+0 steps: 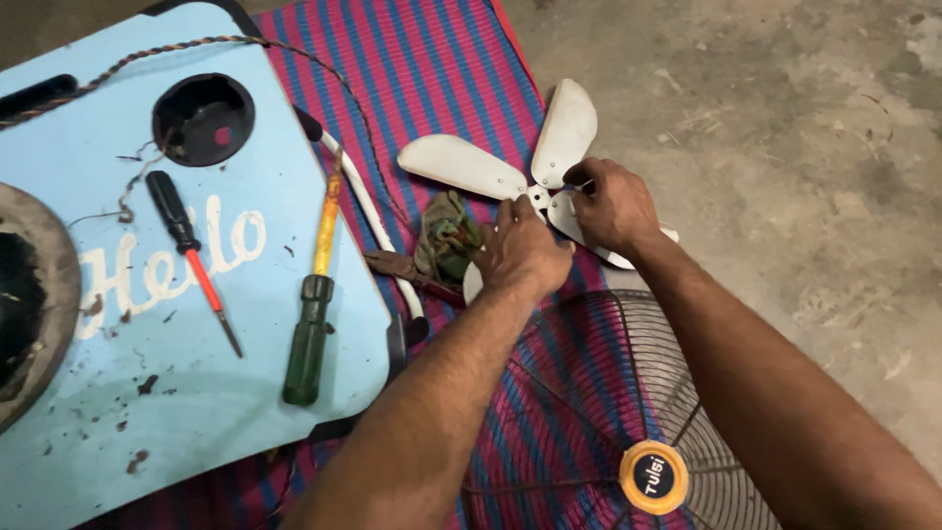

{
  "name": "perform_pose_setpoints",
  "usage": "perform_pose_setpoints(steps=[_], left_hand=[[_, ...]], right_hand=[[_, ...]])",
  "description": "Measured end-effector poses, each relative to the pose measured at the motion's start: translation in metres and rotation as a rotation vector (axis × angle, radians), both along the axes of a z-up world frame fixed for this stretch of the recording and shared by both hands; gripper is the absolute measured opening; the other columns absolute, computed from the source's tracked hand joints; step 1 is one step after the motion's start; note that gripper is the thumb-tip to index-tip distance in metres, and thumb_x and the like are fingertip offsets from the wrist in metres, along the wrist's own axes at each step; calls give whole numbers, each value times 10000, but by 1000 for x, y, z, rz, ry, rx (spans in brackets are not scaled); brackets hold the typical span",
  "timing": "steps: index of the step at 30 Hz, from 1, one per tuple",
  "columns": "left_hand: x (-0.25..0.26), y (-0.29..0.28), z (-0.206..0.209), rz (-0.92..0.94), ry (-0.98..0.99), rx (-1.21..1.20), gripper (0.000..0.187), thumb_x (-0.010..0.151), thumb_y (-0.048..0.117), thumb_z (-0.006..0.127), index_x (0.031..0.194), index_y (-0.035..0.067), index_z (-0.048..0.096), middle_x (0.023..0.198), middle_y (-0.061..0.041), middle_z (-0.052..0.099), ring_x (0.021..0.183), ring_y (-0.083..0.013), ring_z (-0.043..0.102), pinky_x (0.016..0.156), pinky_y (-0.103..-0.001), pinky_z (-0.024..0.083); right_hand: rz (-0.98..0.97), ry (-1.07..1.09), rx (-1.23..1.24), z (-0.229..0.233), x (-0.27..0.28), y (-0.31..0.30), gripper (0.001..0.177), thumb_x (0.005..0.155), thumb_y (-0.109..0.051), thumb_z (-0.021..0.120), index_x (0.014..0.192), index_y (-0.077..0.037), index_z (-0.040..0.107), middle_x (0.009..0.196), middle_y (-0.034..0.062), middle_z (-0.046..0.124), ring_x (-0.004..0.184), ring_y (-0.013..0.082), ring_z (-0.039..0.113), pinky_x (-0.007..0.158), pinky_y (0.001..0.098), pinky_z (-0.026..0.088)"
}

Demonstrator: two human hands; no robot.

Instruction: The person reassembles an electric fan by attaching the fan blades to the motor hub, securing them with a screwdriver, and then fitting the rear wire cage over the blades.

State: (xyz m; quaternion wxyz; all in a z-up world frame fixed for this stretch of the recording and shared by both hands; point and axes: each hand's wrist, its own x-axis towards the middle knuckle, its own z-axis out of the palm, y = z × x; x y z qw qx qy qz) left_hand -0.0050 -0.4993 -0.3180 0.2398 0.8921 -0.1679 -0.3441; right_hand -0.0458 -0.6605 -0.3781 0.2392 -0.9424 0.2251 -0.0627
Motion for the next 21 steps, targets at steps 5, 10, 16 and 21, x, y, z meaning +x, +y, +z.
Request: perform_pose_setpoints(steps=[5, 10, 16, 21], left_hand=[[-3, 3, 17, 7, -112, -104, 838, 862, 342, 776, 1530, 77, 344, 1596, -94, 333, 1432, -390, 349, 1134, -585, 373], [-7, 10, 35, 24, -184, -160, 811, 844, 330, 782, 1490, 56, 376, 1547, -96, 383, 1399, -354, 392, 1105, -571, 396], [-16, 29, 66, 28, -255, -234, 715, 863, 295, 770, 1443, 49, 433, 1517, -111, 412, 1365, -344, 432, 1085, -554, 420], [-22, 50, 91, 46, -344, -313, 666, 854, 242, 759, 1415, 39, 464, 1490, -108, 447, 1327, -332, 469, 1046, -521, 455]], right_hand=[[32, -96, -18, 22, -3, 5, 274, 883, -158, 689, 1145, -88, 727, 1123, 165, 722, 1045, 335, 687, 926, 452, 531], [67, -164, -68, 54, -8, 13, 268, 889, -154, 699, 1148, -94, 730, 1112, 147, 728, 1042, 323, 689, 918, 448, 532], [135, -237, -136, 95, -14, 30, 277, 893, -152, 701, 1160, -79, 723, 1120, 137, 734, 1048, 311, 693, 912, 448, 535], [164, -285, -168, 127, -17, 50, 284, 903, -163, 711, 1172, -71, 720, 1141, 145, 734, 1053, 312, 698, 911, 450, 540]])
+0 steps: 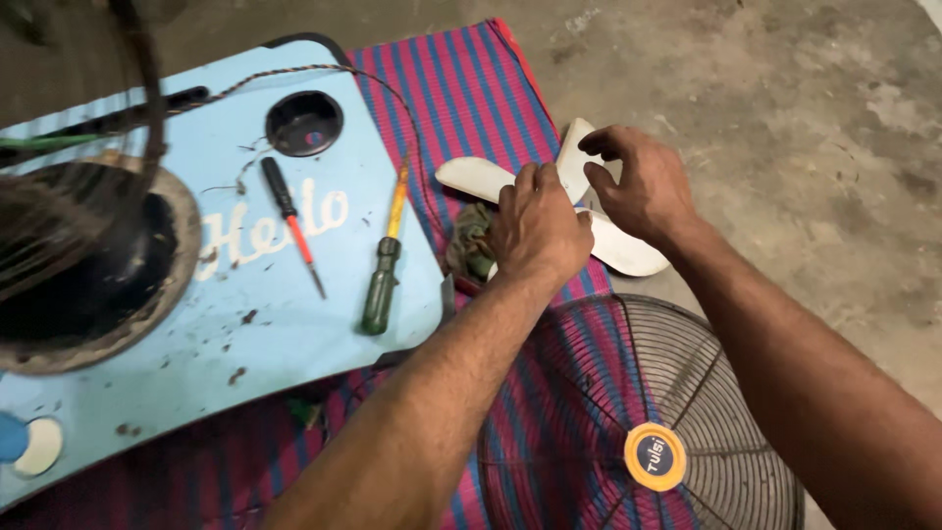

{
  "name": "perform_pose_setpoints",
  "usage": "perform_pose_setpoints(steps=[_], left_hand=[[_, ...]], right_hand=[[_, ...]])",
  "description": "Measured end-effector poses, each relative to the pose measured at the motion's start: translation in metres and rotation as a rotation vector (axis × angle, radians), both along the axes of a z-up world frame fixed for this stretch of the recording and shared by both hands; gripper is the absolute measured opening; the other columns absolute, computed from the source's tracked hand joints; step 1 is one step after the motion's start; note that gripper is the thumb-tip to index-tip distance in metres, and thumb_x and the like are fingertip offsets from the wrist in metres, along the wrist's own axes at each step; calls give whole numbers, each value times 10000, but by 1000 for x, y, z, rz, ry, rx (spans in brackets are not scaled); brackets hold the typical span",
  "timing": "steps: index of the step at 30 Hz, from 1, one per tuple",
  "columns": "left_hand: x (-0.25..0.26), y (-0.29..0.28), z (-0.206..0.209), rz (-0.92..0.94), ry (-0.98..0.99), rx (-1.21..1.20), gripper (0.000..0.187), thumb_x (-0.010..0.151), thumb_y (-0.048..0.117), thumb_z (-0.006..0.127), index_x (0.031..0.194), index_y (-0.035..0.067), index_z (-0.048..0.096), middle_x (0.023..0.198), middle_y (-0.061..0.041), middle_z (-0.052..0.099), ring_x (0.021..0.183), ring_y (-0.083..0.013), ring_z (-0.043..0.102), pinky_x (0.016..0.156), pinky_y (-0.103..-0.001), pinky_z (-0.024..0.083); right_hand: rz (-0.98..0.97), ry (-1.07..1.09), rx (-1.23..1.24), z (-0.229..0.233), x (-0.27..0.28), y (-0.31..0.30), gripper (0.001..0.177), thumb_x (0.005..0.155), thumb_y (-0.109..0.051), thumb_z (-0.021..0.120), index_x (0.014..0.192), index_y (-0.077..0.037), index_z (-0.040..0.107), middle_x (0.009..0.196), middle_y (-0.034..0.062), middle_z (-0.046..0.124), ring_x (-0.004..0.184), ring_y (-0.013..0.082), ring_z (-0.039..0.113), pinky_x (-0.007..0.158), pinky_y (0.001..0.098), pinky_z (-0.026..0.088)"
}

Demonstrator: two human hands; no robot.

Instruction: The person reassembles an electric fan by attaching the fan blades to the motor hub, securing them with a screwdriver, and then fitting the rear wire cage over the blades.

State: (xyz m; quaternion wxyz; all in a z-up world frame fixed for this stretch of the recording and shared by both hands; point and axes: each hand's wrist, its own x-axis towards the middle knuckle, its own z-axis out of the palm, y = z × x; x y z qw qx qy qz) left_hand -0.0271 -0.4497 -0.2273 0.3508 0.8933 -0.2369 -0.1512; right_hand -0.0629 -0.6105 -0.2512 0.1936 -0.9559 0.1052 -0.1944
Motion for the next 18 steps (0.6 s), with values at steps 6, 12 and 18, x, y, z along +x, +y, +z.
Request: perform_pose_setpoints(steps=[6, 12, 18], left_hand=[[-5, 31, 30, 20, -189, -118, 681, 830, 213, 788, 1402, -1, 488, 1495, -173, 453, 1332, -369, 474, 1067, -511, 440], [-5, 60, 55, 49, -232, -186, 682, 834, 207, 784, 1403, -9, 477, 1491, -193, 447, 1351, -377, 452, 1056, -513, 425], [-5, 84, 72, 92, -318, -239, 673, 808, 203, 800, 1379, -9, 514, 1429, -194, 510, 1323, -389, 491, 1062, -500, 442]], right_hand=[[69, -39, -34, 43, -1, 36, 362, 905, -182, 715, 1255, -91, 694, 1197, 138, 736, 1069, 309, 702, 904, 456, 540], [88, -45, -38, 75, -3, 63, 414, 910, -226, 735, 1300, -106, 666, 1175, 145, 730, 1086, 309, 701, 922, 451, 542], [153, -67, -17, 100, -3, 85, 437, 893, -221, 734, 1306, -100, 653, 1238, 139, 720, 1093, 301, 703, 918, 449, 541]])
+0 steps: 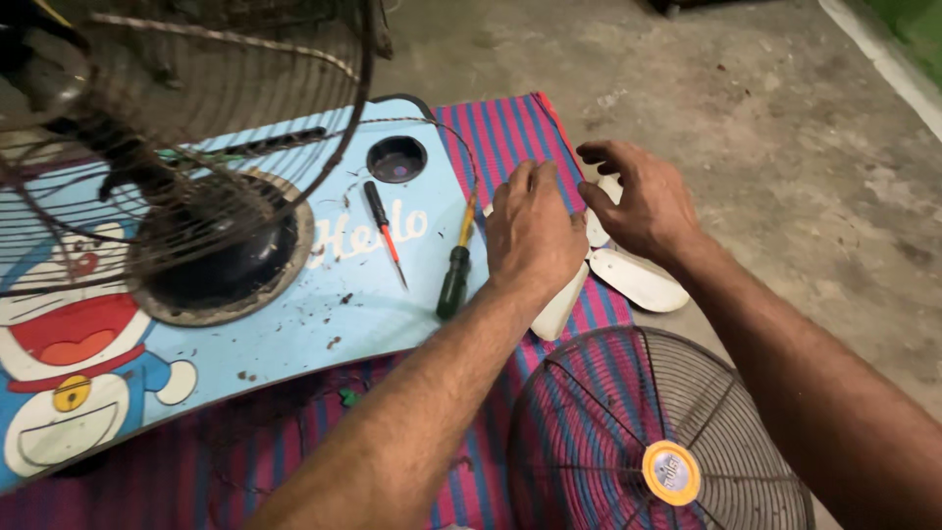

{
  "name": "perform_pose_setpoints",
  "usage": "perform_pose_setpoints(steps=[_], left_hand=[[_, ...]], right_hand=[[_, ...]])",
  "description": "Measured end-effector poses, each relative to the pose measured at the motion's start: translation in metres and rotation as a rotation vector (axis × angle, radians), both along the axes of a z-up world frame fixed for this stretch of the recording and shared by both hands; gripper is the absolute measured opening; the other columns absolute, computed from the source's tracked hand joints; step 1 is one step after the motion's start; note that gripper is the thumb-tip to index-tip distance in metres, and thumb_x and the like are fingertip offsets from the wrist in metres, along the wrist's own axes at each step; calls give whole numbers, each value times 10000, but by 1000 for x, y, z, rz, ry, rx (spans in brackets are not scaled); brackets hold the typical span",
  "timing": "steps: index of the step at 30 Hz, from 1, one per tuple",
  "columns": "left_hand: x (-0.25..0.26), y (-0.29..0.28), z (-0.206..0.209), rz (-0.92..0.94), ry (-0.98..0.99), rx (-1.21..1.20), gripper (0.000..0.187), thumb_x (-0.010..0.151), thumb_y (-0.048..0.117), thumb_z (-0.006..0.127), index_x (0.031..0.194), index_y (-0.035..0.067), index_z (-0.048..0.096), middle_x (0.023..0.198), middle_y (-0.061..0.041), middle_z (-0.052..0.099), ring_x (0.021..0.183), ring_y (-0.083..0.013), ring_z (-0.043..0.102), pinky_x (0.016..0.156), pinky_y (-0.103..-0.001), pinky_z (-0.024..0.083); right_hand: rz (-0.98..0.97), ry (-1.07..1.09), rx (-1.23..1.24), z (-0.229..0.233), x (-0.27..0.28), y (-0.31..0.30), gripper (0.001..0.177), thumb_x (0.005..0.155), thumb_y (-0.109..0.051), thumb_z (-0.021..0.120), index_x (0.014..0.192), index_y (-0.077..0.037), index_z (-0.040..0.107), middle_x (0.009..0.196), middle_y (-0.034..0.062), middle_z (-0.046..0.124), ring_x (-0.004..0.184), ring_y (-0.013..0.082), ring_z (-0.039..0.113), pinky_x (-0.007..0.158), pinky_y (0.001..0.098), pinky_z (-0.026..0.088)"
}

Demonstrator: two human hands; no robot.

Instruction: The person reassembles an electric fan by attaching the fan blades to the motor hub, securing them with a screwdriver, and then fitting the rear wire cage over the blades.

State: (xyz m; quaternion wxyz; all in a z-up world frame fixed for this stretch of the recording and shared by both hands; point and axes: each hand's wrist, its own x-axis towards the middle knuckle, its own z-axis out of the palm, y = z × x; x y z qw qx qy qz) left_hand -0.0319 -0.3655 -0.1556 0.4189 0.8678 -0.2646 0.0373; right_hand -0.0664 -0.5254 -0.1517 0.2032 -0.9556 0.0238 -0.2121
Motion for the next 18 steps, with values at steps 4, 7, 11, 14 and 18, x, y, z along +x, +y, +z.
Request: perform_pose_setpoints(steps=[4, 7, 11, 14, 18], left_hand=[[3, 22, 13, 37, -145, -16, 644, 784, 198, 822, 1337, -2, 560, 1366, -197, 557, 1259, -398, 539, 1081, -513, 424], [5, 37, 26, 53, -174, -88, 626, 768, 176, 822, 1312, -6, 571, 1336, -198, 573, 1246, -406, 549, 1010, -482, 471], [7, 60, 48, 51, -206, -82, 579, 774, 176, 820, 1283, 18, 594, 1296, -173, 600, 1228, -395, 565, 990, -479, 486], [9, 79, 67, 49, -255, -79, 564, 766, 188, 833, 1257, 26, 609, 1270, -160, 612, 1209, -386, 578, 998, -480, 491], [10, 107, 92, 75, -322, -91, 616, 738, 188, 852, 1279, 24, 607, 1256, -174, 602, 1142, -413, 574, 955, -502, 482]], right_hand=[[37, -14, -9, 14, 0, 23, 475, 870, -211, 753, 1318, -93, 648, 1220, 151, 724, 1080, 312, 702, 905, 454, 545], [75, -39, 26, 23, 5, 43, 507, 856, -181, 747, 1339, -82, 628, 1216, 166, 719, 1081, 312, 709, 910, 443, 552], [135, -40, 132, 32, 14, 72, 556, 819, -143, 714, 1357, -69, 595, 1201, 181, 724, 1092, 314, 718, 922, 434, 555], [181, -28, 232, 39, 19, 94, 566, 823, -156, 698, 1366, -58, 575, 1213, 197, 721, 1120, 324, 717, 933, 430, 555], [229, -49, 303, 44, 23, 125, 591, 847, -204, 708, 1396, -55, 548, 1235, 226, 701, 1142, 356, 701, 945, 433, 535]])
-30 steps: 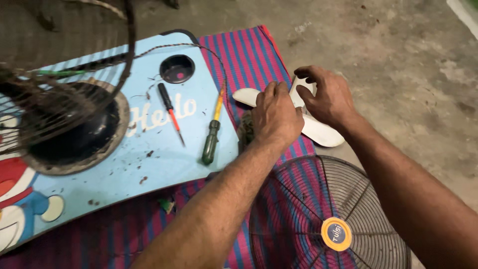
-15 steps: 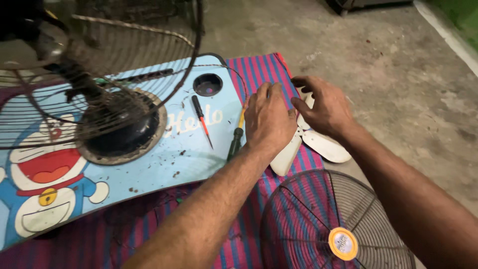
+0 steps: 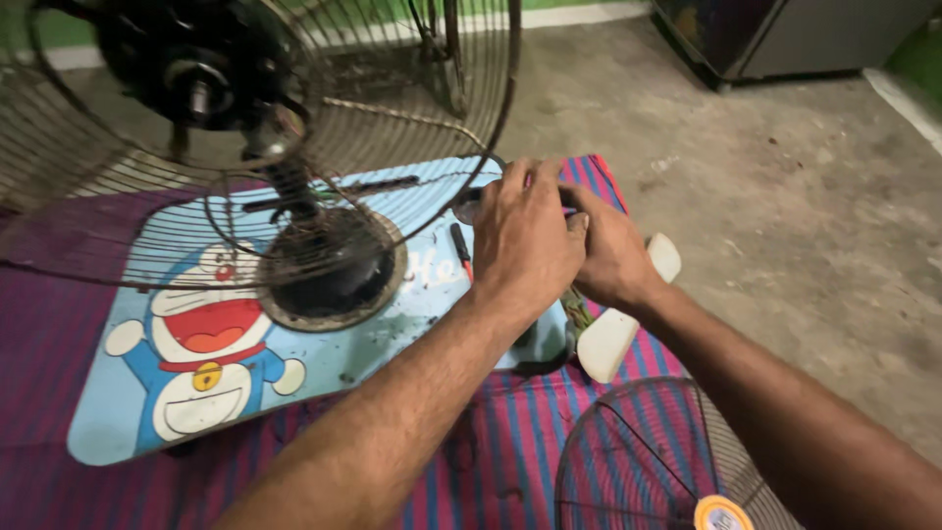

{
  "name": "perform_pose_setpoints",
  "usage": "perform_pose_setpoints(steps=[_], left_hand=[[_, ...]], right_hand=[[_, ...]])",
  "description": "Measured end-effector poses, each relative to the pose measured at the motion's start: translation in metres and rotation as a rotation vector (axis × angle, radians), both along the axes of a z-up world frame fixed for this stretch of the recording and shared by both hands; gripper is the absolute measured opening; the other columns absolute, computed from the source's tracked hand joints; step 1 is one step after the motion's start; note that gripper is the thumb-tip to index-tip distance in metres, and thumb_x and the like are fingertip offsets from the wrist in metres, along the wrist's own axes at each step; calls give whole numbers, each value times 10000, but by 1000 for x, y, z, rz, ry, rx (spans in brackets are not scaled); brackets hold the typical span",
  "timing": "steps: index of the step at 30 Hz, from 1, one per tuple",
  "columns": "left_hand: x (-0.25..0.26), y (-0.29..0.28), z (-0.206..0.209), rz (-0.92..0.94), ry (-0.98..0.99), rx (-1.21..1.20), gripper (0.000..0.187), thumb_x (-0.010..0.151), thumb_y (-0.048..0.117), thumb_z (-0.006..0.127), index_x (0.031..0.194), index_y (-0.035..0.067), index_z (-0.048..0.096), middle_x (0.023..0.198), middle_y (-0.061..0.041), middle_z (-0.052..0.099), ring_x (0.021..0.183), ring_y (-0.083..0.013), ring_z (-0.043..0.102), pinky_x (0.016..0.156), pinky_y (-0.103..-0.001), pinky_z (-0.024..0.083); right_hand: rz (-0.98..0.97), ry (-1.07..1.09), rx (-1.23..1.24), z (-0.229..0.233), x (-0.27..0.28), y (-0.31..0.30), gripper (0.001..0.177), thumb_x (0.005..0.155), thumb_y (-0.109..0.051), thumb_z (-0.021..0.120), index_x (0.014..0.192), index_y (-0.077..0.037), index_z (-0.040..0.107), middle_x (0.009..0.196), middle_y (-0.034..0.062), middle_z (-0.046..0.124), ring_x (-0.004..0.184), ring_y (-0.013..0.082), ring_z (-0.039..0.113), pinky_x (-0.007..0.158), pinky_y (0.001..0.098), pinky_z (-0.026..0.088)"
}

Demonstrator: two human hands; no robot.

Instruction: The person reassembles an electric fan by attaching the fan blades to the motor hub, securing them with a screwdriver, and then fitting the rear wire cage over the blades.

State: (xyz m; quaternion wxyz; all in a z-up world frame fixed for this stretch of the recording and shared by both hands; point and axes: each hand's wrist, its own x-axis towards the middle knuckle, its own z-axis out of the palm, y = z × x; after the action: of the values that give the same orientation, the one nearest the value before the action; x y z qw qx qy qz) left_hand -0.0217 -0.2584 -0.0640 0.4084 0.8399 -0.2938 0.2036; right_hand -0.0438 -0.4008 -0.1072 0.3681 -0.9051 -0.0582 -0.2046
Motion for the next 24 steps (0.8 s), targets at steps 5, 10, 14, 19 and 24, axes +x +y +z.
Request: perform_pose_setpoints(steps=[5, 10, 14, 19, 24], left_hand=[[3, 35, 23, 47, -7, 65, 534, 764, 188, 837, 1237, 40, 637, 1211, -167, 615, 1113, -412, 585, 938, -509, 490], [4, 66, 41, 83, -140, 53, 446, 775, 156, 827, 1177, 42, 674, 1191, -172, 620, 1094, -412, 590, 923, -508, 494], [15, 90, 55, 146, -200, 54, 461, 753, 159, 843, 1164, 34, 676, 1174, -171, 617, 1097, -410, 580, 936, -500, 489], [26, 124, 77, 213, -249, 115, 492, 746, 157, 850, 1188, 41, 668, 1248, -178, 577, 1128, -399, 557, 947, -495, 479], [31, 150, 84, 249, -414, 184, 563, 753, 119, 848, 1268, 21, 643, 1357, -190, 517, 1225, -389, 523, 1011, -500, 478]], right_hand=[[23, 70, 99, 1, 7, 34, 606, 856, -253, 716, 1394, -52, 521, 1255, 222, 695, 1182, 342, 695, 959, 422, 530], [23, 167, 108, -5, 18, 64, 589, 850, -252, 748, 1357, -29, 547, 1248, 200, 717, 1193, 316, 691, 973, 414, 540], [48, 230, 259, -13, 23, 90, 747, 786, -253, 784, 1422, -18, 472, 1313, 162, 689, 1185, 261, 712, 961, 385, 584], [21, 283, 339, -13, 27, 118, 896, 773, -382, 830, 1480, -38, 399, 1409, 160, 602, 1170, 279, 704, 946, 383, 582], [-34, 358, 440, -20, 34, 139, 910, 748, -426, 839, 1457, -41, 417, 1393, 183, 633, 1219, 270, 704, 944, 376, 590]])
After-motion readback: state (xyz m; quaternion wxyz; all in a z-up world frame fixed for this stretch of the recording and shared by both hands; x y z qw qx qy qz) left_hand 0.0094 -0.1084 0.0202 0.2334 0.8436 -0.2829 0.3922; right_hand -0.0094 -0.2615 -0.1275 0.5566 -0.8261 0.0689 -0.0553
